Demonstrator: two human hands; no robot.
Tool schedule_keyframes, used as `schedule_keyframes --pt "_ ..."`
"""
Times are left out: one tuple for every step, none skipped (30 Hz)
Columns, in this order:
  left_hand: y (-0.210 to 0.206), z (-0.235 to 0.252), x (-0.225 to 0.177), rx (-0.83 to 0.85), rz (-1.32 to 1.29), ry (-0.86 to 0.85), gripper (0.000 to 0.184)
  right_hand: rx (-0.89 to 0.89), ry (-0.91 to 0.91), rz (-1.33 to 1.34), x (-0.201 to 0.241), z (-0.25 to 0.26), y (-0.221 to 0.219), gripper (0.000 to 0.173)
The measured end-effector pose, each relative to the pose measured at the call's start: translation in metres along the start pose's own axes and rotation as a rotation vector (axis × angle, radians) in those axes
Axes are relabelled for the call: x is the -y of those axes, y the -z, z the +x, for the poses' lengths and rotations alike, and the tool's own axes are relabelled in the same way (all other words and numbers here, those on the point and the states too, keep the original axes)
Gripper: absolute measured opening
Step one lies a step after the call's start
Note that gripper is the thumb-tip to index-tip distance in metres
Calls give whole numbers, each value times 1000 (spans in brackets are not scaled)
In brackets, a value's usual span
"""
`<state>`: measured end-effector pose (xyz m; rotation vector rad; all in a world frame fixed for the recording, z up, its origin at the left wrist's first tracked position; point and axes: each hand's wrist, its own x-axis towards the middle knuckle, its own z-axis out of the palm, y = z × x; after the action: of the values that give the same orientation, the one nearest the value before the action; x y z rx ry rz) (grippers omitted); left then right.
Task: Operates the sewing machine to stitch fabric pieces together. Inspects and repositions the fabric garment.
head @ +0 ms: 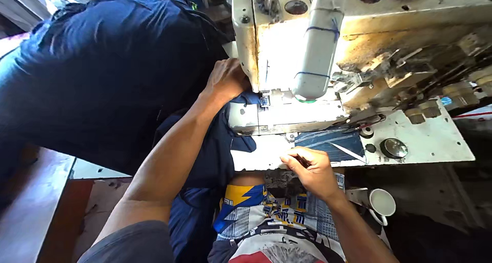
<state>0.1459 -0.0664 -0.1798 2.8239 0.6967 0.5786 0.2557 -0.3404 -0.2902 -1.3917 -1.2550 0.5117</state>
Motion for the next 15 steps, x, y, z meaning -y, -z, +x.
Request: schedule_keyframes --pt "-1 5 3 -9 12 34 28 17 -4 -12 4 3 -4 16" --pt "-3 10 5 -28 28 58 27 38 -8 -33 9 5 -9 17" --pt "-4 16 7 -49 53 81 26 66 -16 -67 12 8 -13 20" --pt "-7 21 10 -65 88 112 26 101 -21 -107 16 11 -16 26" --pt "-10 25 13 -80 126 144 27 145 -24 -155 18 13 -19 33" --pt "-11 28 15 -80 153 189 29 193 -15 -198 21 14 -20 40" --pt "-11 28 18 -79 180 229 30 234 11 -219 23 14 -20 46" --pt "-9 24 21 -79 183 261 29 258 44 -227 26 12 -19 49" --pt "-6 18 27 -81 168 281 29 260 72 -232 27 11 -17 49" --pt "-2 8 36 -84 136 287 29 249 92 -244 29 9 -14 46" --pt "7 -4 44 -77 85 285 30 232 97 -272 30 8 -9 42" --pt "18 -21 50 -67 30 267 29 208 94 -318 30 9 -5 39" --pt "29 -42 53 -61 -28 235 29 177 90 -384 30 11 -1 36" --pt "38 -64 53 -61 -79 190 29 143 93 -467 30 15 0 34" --pt "45 -86 50 -61 -126 145 29 109 114 -560 30 20 0 32"
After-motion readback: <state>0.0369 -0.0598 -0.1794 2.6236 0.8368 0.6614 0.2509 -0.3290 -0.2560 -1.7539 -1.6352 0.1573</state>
